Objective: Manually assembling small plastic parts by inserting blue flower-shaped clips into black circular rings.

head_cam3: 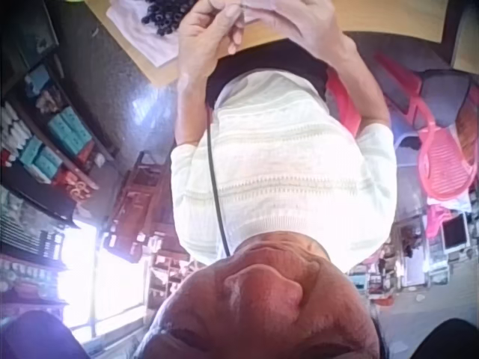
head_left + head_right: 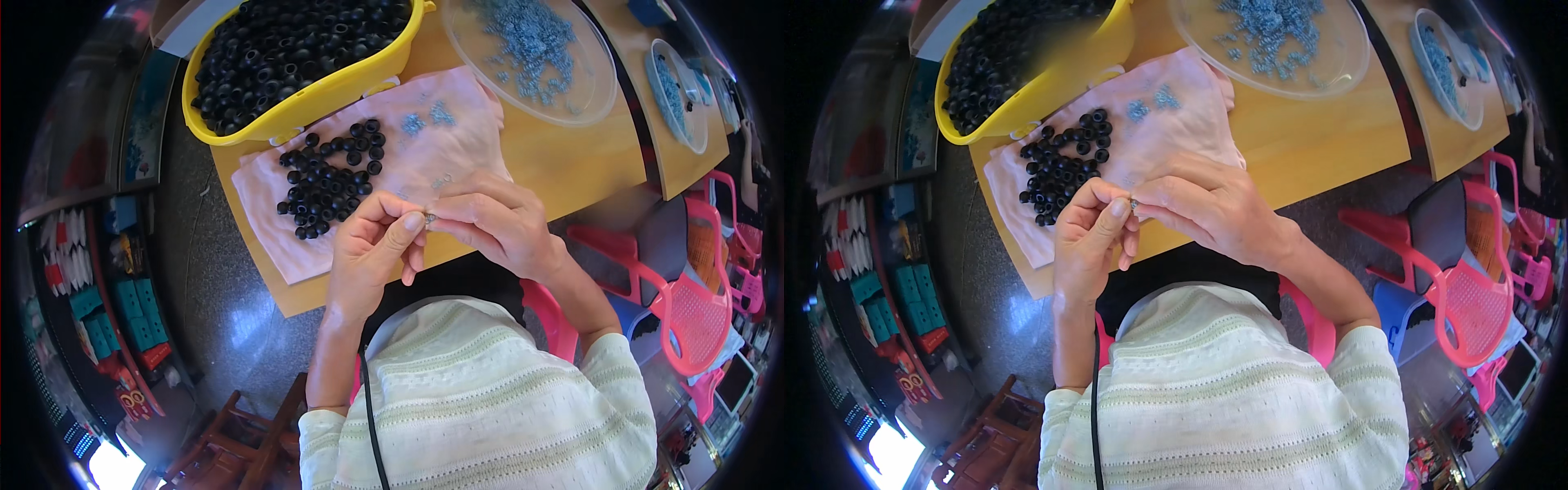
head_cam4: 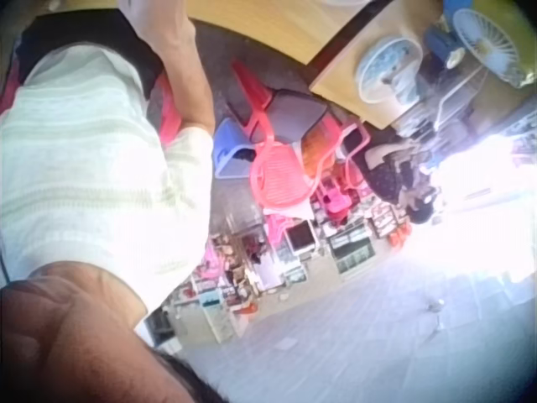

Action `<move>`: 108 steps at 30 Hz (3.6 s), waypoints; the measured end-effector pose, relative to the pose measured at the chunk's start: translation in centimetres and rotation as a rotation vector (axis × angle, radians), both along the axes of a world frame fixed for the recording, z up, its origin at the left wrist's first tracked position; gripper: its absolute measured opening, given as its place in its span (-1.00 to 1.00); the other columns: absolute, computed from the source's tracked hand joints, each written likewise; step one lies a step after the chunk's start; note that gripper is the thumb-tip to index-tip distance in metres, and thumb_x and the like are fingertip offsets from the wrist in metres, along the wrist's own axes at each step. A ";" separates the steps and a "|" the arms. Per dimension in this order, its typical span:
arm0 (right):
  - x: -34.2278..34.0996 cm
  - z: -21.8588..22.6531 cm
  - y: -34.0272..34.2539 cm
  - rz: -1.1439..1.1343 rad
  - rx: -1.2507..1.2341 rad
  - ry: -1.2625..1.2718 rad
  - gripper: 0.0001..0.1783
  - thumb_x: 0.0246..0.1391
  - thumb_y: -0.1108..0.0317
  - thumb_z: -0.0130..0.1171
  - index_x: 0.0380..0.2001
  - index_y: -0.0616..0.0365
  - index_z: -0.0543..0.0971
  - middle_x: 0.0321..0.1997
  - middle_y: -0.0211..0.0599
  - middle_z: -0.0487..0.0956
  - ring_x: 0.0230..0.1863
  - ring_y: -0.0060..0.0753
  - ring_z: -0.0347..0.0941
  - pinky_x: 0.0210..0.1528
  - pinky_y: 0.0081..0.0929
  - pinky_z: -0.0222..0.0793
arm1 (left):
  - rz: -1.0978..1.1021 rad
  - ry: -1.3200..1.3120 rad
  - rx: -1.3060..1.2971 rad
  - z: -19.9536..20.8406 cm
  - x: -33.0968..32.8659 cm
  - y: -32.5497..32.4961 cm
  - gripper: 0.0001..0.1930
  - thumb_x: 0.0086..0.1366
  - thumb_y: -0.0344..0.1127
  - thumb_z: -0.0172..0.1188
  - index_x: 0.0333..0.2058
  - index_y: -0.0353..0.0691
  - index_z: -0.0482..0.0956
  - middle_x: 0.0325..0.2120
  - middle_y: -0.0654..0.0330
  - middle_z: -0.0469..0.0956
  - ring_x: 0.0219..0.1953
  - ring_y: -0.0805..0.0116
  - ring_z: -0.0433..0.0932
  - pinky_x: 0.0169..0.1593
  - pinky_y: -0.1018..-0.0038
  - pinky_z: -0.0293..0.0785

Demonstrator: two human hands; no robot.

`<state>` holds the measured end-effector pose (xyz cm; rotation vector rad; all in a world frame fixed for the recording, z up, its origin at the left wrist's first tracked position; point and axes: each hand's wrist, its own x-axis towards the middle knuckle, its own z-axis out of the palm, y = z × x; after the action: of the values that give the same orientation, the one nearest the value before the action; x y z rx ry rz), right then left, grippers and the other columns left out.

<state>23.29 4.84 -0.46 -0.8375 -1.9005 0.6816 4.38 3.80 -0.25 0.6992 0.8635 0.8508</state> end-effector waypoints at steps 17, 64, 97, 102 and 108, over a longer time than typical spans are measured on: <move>-0.3 -0.7 -0.5 -0.062 0.078 -0.034 -0.81 -0.09 0.53 0.31 -0.35 0.28 0.55 -0.39 -0.23 0.56 -0.43 -0.37 0.51 -0.41 -0.51 0.43 | -0.019 0.155 0.071 0.1 0.4 -0.2 -0.78 0.38 -0.19 0.04 -0.37 -0.22 0.43 -0.57 0.29 0.43 -0.66 0.59 0.39 -0.65 0.70 0.26; 2.3 -1.3 0.6 -0.310 -0.249 -0.343 -0.83 -0.08 0.41 0.27 -0.33 0.06 0.57 -0.42 -0.36 0.50 -0.44 -0.27 0.49 -0.39 -0.43 0.41 | 0.048 0.977 0.402 -0.5 -1.0 -1.5 -0.84 0.19 -0.47 0.22 -0.23 -0.27 0.53 -0.72 0.36 0.30 -0.67 0.66 0.19 -0.57 0.66 0.13; 1.9 -1.9 -1.0 -0.315 -0.303 -0.275 -0.88 -0.14 0.42 0.27 -0.49 0.11 0.51 -0.44 -0.37 0.50 -0.45 -0.32 0.52 -0.45 -0.45 0.40 | -0.085 1.112 0.613 -0.4 2.2 0.5 -0.88 0.15 -0.42 0.25 -0.32 -0.24 0.54 -0.78 0.28 0.31 -0.72 0.58 0.27 -0.58 0.59 0.22; 1.9 -1.2 -1.0 -0.339 -0.311 -0.225 -0.87 -0.09 0.42 0.25 -0.44 0.12 0.51 -0.45 -0.35 0.47 -0.48 -0.34 0.51 -0.47 -0.44 0.39 | -0.090 1.157 0.628 -0.3 1.7 0.3 -0.86 0.14 -0.42 0.26 -0.30 -0.24 0.55 -0.77 0.28 0.33 -0.71 0.58 0.28 -0.57 0.59 0.23; 1.1 -1.5 -0.1 -0.319 -0.235 -0.273 -0.85 -0.08 0.41 0.24 -0.38 0.09 0.51 -0.44 -0.35 0.47 -0.45 -0.27 0.49 -0.47 -0.42 0.38 | -0.078 1.110 0.651 -0.4 1.7 0.1 -0.88 0.15 -0.43 0.25 -0.31 -0.25 0.56 -0.76 0.28 0.34 -0.71 0.59 0.27 -0.58 0.60 0.22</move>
<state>24.43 4.73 -1.91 -1.4096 -1.8834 0.6229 6.03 3.92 -0.61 1.8539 1.5302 0.6279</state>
